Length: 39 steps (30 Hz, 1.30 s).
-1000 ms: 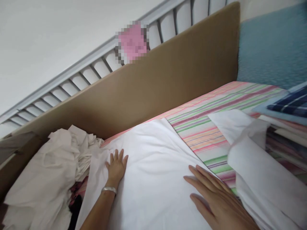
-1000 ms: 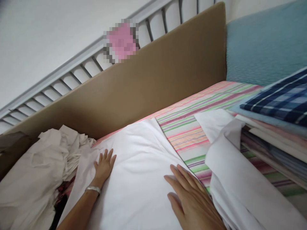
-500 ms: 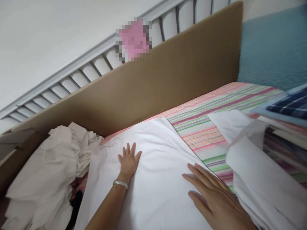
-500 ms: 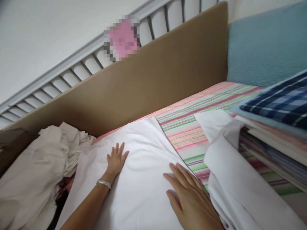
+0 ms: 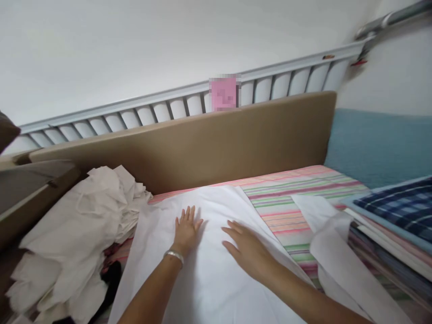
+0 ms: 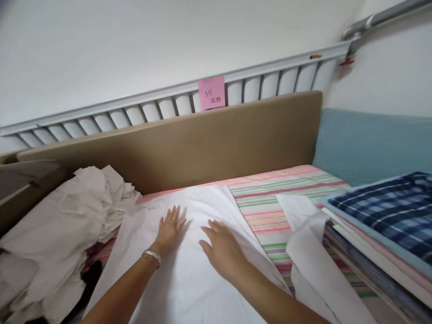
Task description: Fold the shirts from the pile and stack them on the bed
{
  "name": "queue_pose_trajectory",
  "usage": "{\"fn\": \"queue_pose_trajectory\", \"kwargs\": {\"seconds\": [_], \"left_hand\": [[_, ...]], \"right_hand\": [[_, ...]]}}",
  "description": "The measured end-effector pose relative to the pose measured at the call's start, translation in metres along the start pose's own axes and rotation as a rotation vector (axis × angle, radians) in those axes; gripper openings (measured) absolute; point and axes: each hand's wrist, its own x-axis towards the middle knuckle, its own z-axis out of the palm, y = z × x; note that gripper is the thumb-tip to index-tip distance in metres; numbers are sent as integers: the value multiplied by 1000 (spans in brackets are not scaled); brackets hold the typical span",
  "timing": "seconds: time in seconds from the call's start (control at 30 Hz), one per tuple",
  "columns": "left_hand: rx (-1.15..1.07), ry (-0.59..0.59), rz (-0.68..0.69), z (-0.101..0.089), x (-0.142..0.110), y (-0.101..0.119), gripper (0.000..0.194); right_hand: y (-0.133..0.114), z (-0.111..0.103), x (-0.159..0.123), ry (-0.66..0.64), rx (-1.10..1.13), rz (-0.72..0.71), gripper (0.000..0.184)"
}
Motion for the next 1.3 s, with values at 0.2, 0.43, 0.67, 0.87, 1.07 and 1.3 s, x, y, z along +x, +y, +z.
{"fn": "queue_pose_trajectory", "kwargs": {"seconds": [0.2, 0.43, 0.67, 0.87, 1.07, 1.3], "left_hand": [[280, 139, 61, -4, 14, -94, 60], [386, 168, 4, -11, 28, -145, 56], [350, 43, -88, -25, 25, -125, 57], [136, 93, 57, -7, -31, -22, 51], [258, 129, -25, -2, -113, -100, 53], [285, 104, -74, -46, -175, -100, 54]], "right_hand": [[-7, 59, 109, -101, -51, -139, 52], [126, 34, 161, -101, -292, 277, 57], [142, 21, 160, -103, -324, 360, 59], [16, 63, 90, 3, -279, -33, 50], [67, 35, 28, -66, -344, 100, 49], [58, -15, -46, 30, -385, 285, 53]]}}
